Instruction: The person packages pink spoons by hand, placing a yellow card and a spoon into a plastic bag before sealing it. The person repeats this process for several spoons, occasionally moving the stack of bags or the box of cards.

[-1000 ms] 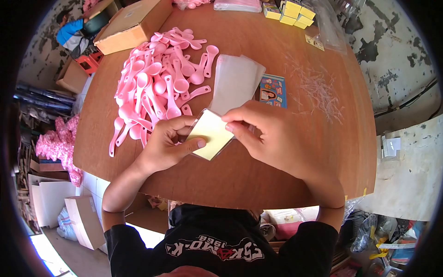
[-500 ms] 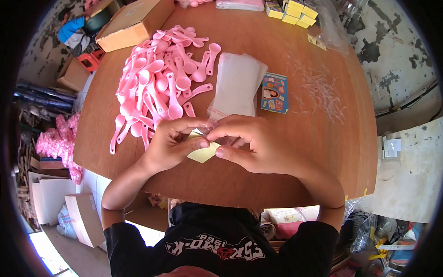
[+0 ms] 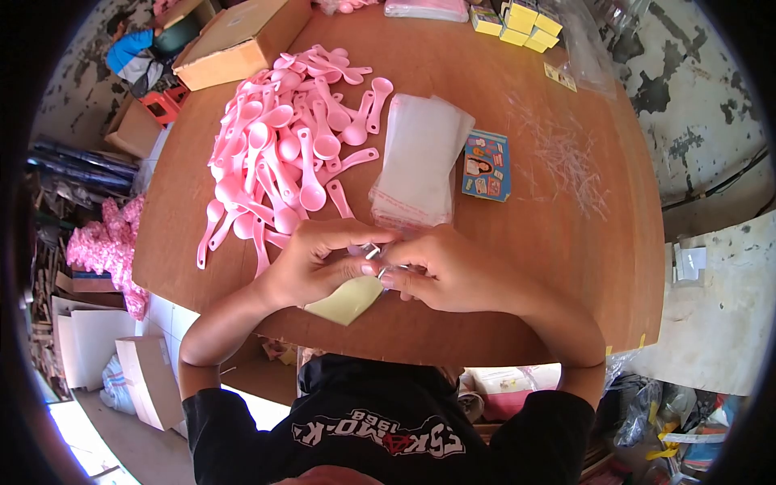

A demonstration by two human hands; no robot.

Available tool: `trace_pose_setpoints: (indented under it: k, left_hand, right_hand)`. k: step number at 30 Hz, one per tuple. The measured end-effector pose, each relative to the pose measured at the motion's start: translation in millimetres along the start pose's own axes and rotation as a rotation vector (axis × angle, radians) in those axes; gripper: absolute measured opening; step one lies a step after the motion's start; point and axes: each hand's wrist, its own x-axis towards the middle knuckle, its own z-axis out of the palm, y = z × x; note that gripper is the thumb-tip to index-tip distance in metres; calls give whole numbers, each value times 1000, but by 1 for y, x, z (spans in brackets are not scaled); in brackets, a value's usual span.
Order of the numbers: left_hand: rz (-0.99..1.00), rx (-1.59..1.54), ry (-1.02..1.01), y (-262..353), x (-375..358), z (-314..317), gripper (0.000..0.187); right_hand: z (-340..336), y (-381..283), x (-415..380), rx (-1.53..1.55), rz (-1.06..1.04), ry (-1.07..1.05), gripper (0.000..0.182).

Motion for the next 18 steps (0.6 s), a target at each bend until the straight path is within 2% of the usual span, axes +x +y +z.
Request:
trace_pose_setpoints:
  k: [1, 2, 3, 4, 6, 7, 8, 12, 14, 15, 17, 18]
  left_hand:
    - [2, 1, 3, 0, 2, 1, 45]
    - [94, 16, 13, 1, 4, 3, 49]
    - [186, 32, 23, 1, 5, 4, 53]
    - [186, 33, 26, 2, 5, 5, 53]
    - [42, -17, 17, 7, 4, 7, 54]
    - [-86, 37, -58, 12, 2, 1, 47]
    - [-82, 34, -54, 10, 2, 0, 47]
    - [-72, 52, 9, -3, 1, 1, 41]
    - [-53, 38, 27, -2, 1, 1, 40]
    - [-109, 31, 9, 1, 1, 0, 40]
    - [-165, 28, -13, 6, 2, 0, 39]
    - [-156, 27, -13, 8, 2, 0, 39]
  right_hand:
    - [1, 1, 0, -6, 20, -12, 19]
    - [2, 0, 1, -8, 19, -14, 19]
    - [2, -4, 2, -38, -54, 63, 19]
    - [3, -6, 3, -66, -127, 140, 18]
    - [-4, -6, 0, -73, -87, 139, 20]
    - [-9, -6, -1, -81, -47, 140, 22]
    - [-12, -8, -1, -86, -45, 137, 22]
    - [-32, -19, 11, 119, -231, 415, 33]
    - [-46, -20, 35, -53, -242, 540, 26]
    - [-53, -17, 50, -54, -245, 539, 26]
    - [-68, -4, 85, -619, -359, 580, 18]
    - [-78, 4, 103, -733, -358, 556, 16]
